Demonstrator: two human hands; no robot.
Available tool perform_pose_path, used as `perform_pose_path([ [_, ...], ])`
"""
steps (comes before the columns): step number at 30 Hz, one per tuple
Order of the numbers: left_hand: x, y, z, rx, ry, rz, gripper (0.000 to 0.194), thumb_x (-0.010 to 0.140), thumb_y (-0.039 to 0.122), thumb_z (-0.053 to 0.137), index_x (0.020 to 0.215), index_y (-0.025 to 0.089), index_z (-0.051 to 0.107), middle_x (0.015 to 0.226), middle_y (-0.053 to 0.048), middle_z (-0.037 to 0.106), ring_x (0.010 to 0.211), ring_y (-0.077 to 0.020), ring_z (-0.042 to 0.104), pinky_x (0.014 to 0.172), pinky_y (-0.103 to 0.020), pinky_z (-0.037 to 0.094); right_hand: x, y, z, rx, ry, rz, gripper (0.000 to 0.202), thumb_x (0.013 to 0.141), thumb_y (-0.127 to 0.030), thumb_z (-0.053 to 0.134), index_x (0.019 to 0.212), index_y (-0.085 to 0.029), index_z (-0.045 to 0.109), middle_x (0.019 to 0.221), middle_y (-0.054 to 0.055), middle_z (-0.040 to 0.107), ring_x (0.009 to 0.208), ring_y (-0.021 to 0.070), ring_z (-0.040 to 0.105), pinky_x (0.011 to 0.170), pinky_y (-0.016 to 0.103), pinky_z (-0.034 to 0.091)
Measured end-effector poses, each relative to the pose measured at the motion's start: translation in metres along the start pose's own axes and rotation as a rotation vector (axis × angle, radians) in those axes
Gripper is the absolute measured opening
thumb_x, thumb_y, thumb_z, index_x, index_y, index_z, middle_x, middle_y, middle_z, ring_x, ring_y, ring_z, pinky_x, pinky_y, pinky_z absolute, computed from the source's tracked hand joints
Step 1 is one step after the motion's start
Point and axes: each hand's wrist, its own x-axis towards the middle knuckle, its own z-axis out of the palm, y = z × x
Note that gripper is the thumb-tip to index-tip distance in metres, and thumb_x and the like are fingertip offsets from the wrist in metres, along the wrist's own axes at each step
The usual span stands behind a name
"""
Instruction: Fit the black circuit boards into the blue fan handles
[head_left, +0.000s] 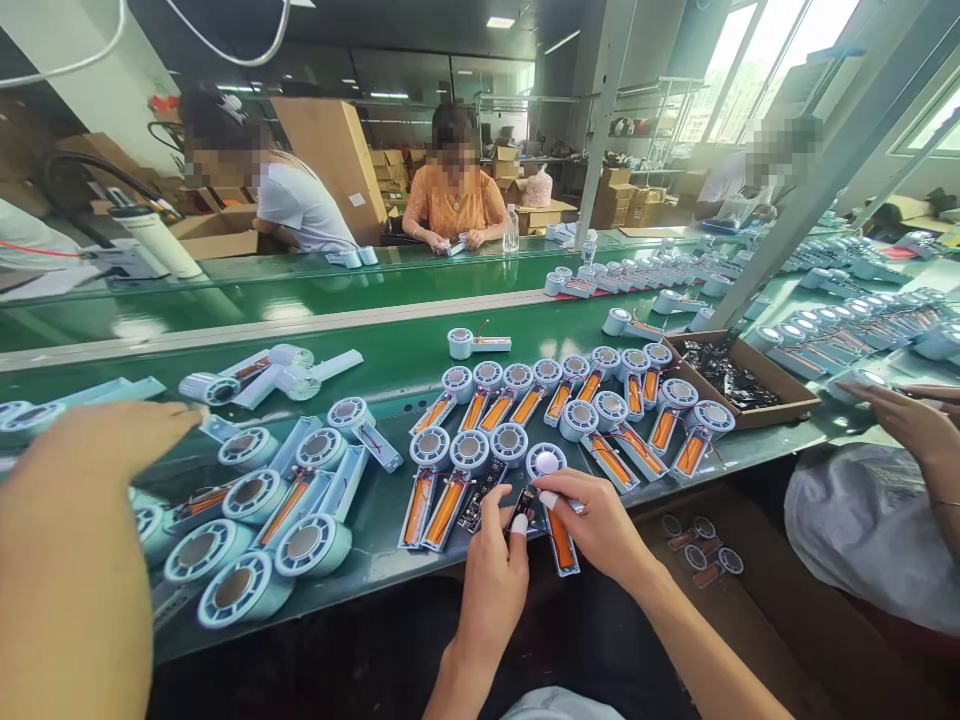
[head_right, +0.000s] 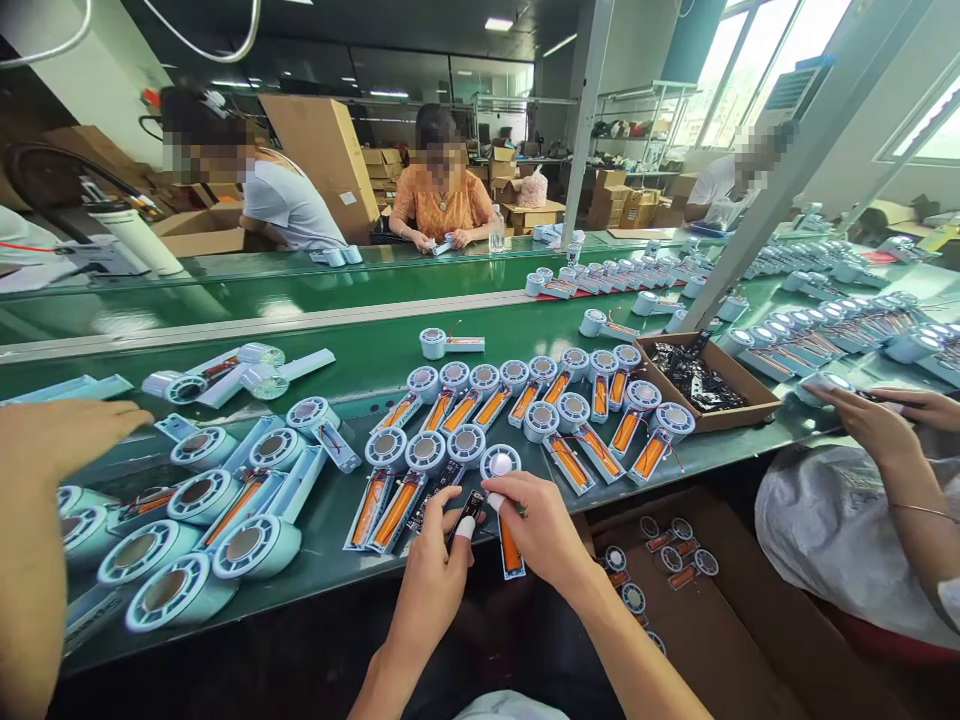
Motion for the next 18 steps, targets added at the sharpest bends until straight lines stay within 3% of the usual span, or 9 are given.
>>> perform_pose_path([
  [6,-0.0004,0.0055,-0.0019,-0.039,0.000,-0.013,0.033,0.094,0.026,0.036,0.125,0.020,0.045,0.101,-0.010,0.077,0.070,-0.0213,0.071,0.071,-0.037,0.054,-0.0009,-0.0040,-0.0002,-0.132,-0.024,-0.059,0.025,0.093,-0.016,0.052,0.100,-0.023,0.075,0.097,0.006,0.078,0.091,0.0223,0.073,0.082,0.032,0.056],
  [11,-0.0026,0.0090,-0.0030,-0.037,0.005,0.017,0.029,0.092,0.022,0.036,0.119,0.022,0.049,0.106,-0.010,0.076,0.086,-0.0241,0.074,0.074,-0.037,0.054,-0.0017,-0.0013,0.0034,-0.232,-0.028,-0.122,0.025,0.091,-0.010,0.051,0.098,-0.023,0.071,0.096,0.005,0.072,0.089,0.0202,0.068,0.078,0.030,0.054],
  [15,-0.0027,0.0077,-0.0029,-0.029,0.017,0.027,0.029,0.091,0.020,0.038,0.118,0.022,0.049,0.108,-0.010,0.077,0.082,-0.0232,0.075,0.074,-0.037,0.055,-0.0015,0.0004,0.0055,-0.337,-0.021,-0.145,0.022,0.090,-0.008,0.052,0.096,-0.022,0.067,0.092,0.005,0.068,0.085,0.0213,0.064,0.075,0.032,0.053],
  [18,-0.0030,0.0065,-0.0015,-0.012,0.025,0.051,0.031,0.088,0.016,0.040,0.115,0.022,0.055,0.111,-0.009,0.077,0.092,-0.0248,0.075,0.080,-0.038,0.056,-0.0016,-0.0026,0.0070,-0.416,-0.036,-0.172,0.020,0.091,-0.008,0.052,0.093,-0.022,0.066,0.093,0.007,0.066,0.086,0.0234,0.061,0.076,0.034,0.051],
])
